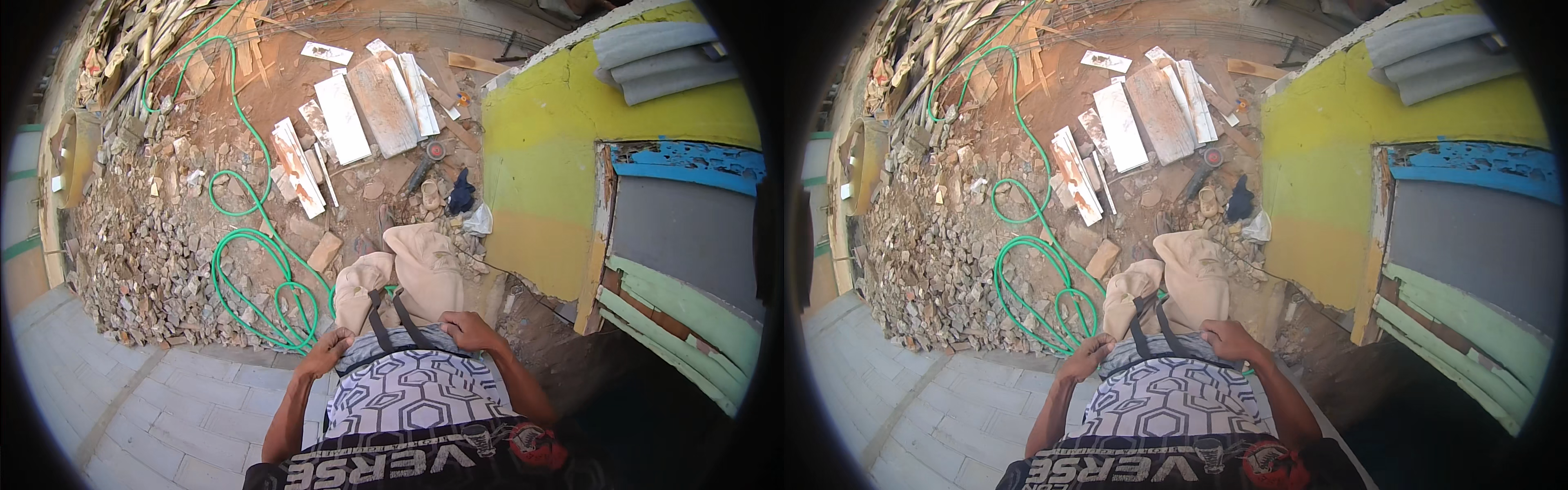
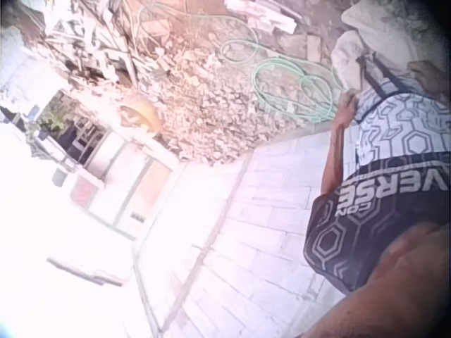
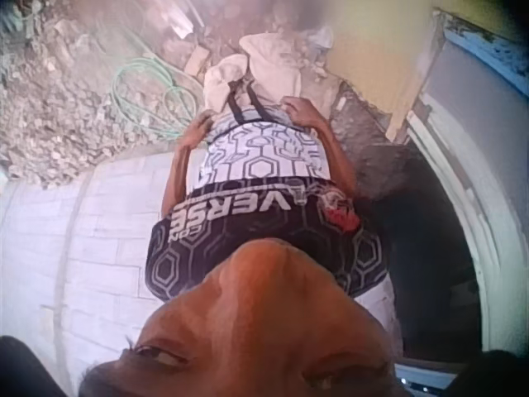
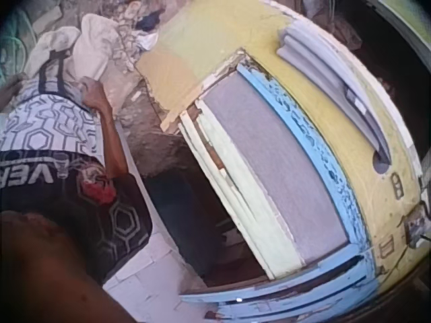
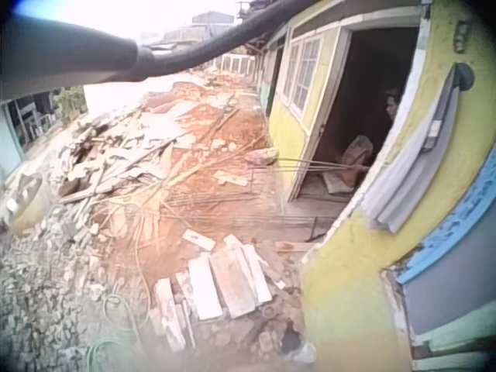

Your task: The person uses an angle grinder to smooth the edges of several white marble tiles. They adjust the grinder, wipe the tiles with a cloth, and continue grinding different tiles on the ground.

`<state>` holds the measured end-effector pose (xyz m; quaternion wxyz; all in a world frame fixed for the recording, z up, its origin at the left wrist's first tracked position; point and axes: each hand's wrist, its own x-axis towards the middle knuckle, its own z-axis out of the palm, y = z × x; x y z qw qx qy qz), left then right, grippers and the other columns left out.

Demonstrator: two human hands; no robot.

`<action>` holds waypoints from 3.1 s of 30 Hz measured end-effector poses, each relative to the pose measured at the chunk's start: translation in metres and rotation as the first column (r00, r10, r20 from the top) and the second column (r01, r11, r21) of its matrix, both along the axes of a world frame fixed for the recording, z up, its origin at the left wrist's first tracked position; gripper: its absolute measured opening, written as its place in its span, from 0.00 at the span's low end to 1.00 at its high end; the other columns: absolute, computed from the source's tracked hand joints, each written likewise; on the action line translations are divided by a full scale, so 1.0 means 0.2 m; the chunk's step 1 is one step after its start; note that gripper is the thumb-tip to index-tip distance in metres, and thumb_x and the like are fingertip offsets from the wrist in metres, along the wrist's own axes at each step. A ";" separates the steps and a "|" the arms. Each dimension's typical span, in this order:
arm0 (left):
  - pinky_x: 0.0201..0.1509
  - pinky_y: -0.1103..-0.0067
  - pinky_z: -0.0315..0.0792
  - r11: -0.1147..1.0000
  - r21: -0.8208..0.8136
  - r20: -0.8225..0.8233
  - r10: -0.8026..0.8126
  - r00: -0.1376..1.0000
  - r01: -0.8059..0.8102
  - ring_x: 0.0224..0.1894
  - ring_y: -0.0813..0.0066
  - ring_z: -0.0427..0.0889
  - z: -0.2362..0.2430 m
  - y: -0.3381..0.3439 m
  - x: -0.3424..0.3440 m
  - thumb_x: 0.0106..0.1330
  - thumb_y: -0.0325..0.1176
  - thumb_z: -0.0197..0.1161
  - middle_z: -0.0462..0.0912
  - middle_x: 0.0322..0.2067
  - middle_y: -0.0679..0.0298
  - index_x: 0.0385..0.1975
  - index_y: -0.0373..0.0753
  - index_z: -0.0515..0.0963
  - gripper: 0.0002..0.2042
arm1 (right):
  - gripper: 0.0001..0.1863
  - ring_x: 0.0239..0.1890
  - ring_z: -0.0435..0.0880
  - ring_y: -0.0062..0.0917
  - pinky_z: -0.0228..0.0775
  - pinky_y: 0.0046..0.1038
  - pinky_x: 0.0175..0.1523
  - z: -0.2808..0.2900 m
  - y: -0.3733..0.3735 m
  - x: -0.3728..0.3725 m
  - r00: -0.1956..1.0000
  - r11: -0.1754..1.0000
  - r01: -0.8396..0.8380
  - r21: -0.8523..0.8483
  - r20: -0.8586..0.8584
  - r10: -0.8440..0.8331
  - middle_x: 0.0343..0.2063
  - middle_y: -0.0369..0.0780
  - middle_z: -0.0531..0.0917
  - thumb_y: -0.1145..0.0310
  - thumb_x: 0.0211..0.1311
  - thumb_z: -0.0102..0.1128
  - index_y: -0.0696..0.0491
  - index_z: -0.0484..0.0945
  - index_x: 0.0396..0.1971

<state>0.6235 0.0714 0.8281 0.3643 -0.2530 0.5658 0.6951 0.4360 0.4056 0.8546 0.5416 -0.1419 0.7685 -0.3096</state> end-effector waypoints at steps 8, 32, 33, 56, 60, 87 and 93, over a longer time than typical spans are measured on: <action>0.60 0.75 0.70 0.991 0.009 -0.016 -0.131 0.991 0.131 0.54 0.73 0.76 -0.48 -0.03 -0.52 0.78 0.30 0.53 0.79 0.49 0.61 0.59 0.35 0.72 0.14 | 0.09 0.28 0.79 0.24 0.71 0.31 0.37 -0.42 -0.22 -0.41 1.000 1.000 -0.018 0.009 0.010 0.017 0.24 0.43 0.82 0.66 0.66 0.62 0.57 0.83 0.38; 0.45 0.76 0.76 0.787 -0.488 0.138 0.497 0.857 -0.378 0.41 0.77 0.80 -3.23 -0.75 -1.98 0.77 0.44 0.59 0.84 0.46 0.61 0.60 0.31 0.76 0.23 | 0.21 0.36 0.87 0.32 0.77 0.33 0.49 -3.29 -1.28 -1.91 0.988 0.987 0.152 0.055 0.020 -0.153 0.37 0.46 0.88 0.66 0.70 0.54 0.60 0.79 0.58; 0.49 0.74 0.76 0.753 -0.536 0.073 0.492 0.868 -0.382 0.43 0.71 0.82 -3.39 -0.79 -2.04 0.77 0.43 0.58 0.85 0.44 0.56 0.60 0.28 0.76 0.24 | 0.22 0.30 0.86 0.25 0.77 0.29 0.45 -3.41 -1.37 -1.96 0.990 0.988 0.142 0.056 -0.005 -0.142 0.34 0.43 0.88 0.67 0.72 0.52 0.62 0.77 0.61; 0.47 0.64 0.71 0.093 -0.857 -0.344 0.627 0.699 -0.506 0.38 0.59 0.77 -4.13 -0.81 -2.73 0.79 0.49 0.52 0.78 0.33 0.50 0.42 0.24 0.78 0.26 | 0.49 0.58 0.61 0.50 0.55 0.51 0.63 -4.13 -1.81 -2.04 0.915 0.974 0.216 -0.073 -0.332 -0.228 0.53 0.58 0.61 0.65 0.57 0.65 0.78 0.46 0.68; 0.39 0.67 0.68 0.102 -0.860 -0.377 0.535 0.756 -0.500 0.30 0.65 0.70 -4.04 -0.86 -2.77 0.79 0.51 0.53 0.75 0.24 0.56 0.32 0.26 0.76 0.27 | 0.48 0.57 0.62 0.48 0.54 0.49 0.65 -4.11 -1.80 -2.09 0.913 0.941 0.300 -0.154 -0.241 -0.331 0.53 0.57 0.60 0.65 0.57 0.65 0.76 0.49 0.67; 0.31 0.82 0.59 0.326 -0.353 -0.523 0.709 0.473 -0.877 0.28 0.87 0.59 -3.96 -0.13 -3.09 0.82 0.40 0.50 0.66 0.25 0.74 0.29 0.40 0.71 0.16 | 0.20 0.48 0.85 0.52 0.77 0.43 0.53 -4.01 -1.17 -2.51 0.359 0.673 0.458 -0.581 -0.572 -0.737 0.43 0.59 0.84 0.65 0.69 0.63 0.67 0.79 0.51; 0.38 0.78 0.67 0.466 -0.470 -0.563 0.496 0.662 -0.749 0.33 0.80 0.69 -3.93 -0.02 -3.08 0.80 0.40 0.52 0.74 0.29 0.68 0.37 0.29 0.75 0.17 | 0.21 0.48 0.87 0.46 0.76 0.39 0.56 -4.04 -1.05 -2.55 0.346 0.689 0.481 -0.542 -0.605 -0.717 0.43 0.57 0.86 0.67 0.68 0.65 0.70 0.80 0.50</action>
